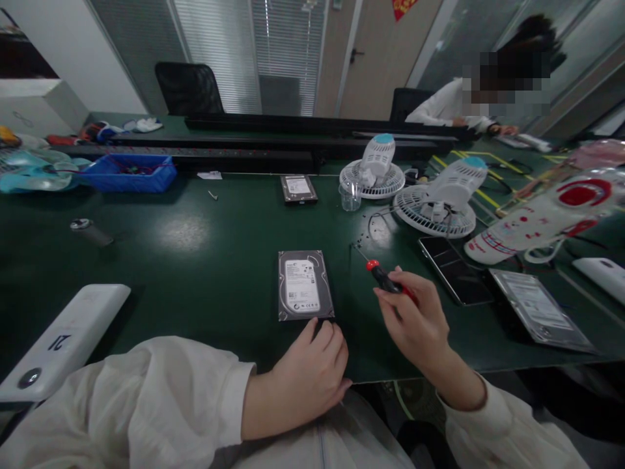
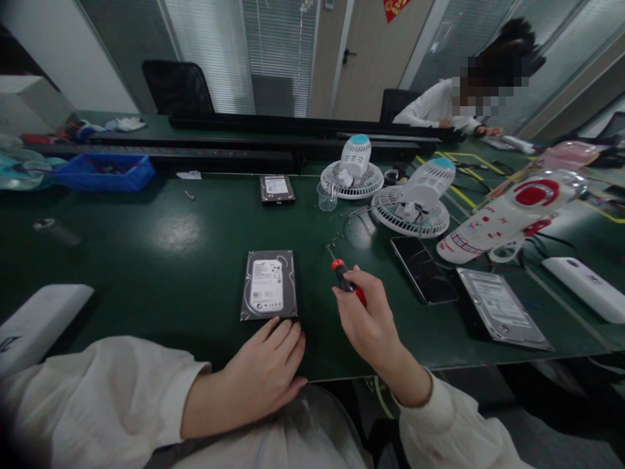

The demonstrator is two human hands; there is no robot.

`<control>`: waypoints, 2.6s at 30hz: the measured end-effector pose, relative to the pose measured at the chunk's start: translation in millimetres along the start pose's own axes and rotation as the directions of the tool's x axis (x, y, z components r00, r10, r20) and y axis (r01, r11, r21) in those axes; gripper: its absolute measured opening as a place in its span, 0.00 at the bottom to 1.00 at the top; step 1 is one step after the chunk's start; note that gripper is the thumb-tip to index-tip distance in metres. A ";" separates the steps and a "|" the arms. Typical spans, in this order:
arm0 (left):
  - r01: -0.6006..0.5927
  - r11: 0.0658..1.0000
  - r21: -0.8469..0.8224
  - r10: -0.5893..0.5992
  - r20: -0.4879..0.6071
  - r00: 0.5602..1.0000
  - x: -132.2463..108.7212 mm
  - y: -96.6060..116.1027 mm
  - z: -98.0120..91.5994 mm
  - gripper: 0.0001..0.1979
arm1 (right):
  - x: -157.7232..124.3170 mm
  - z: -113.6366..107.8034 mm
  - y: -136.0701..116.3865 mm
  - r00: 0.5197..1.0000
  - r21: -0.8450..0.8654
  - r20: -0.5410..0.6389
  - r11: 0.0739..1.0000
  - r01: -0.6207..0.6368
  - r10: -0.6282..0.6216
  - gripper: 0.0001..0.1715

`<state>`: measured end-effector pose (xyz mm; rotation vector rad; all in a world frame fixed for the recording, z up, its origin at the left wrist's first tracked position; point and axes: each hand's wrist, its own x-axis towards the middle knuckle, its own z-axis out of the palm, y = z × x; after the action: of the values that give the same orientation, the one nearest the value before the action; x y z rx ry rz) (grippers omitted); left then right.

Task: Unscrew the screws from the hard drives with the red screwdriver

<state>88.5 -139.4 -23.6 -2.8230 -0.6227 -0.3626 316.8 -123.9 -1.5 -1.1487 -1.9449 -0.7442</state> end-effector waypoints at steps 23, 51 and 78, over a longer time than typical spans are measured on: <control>0.016 1.000 0.003 -0.016 -0.023 1.000 2.0 0.8 -0.9 0.27 | 50.3 27.8 5.6 0.738 0.221 0.674 0.952 -0.210 0.006 0.13; 0.008 1.000 -0.008 -0.007 0.013 1.000 2.6 0.1 -0.3 0.27 | 71.6 73.1 13.5 0.593 0.360 0.803 0.843 -0.400 -0.061 0.06; 0.030 0.992 0.126 -0.028 -0.019 0.999 4.5 -7.9 -10.4 0.18 | 51.4 94.6 124.6 0.573 0.052 0.724 0.798 -0.600 0.384 0.10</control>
<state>87.0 -133.6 -11.2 -2.6903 -0.6602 -0.3395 383.2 26.8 1.8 -1.8408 -2.0087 0.3563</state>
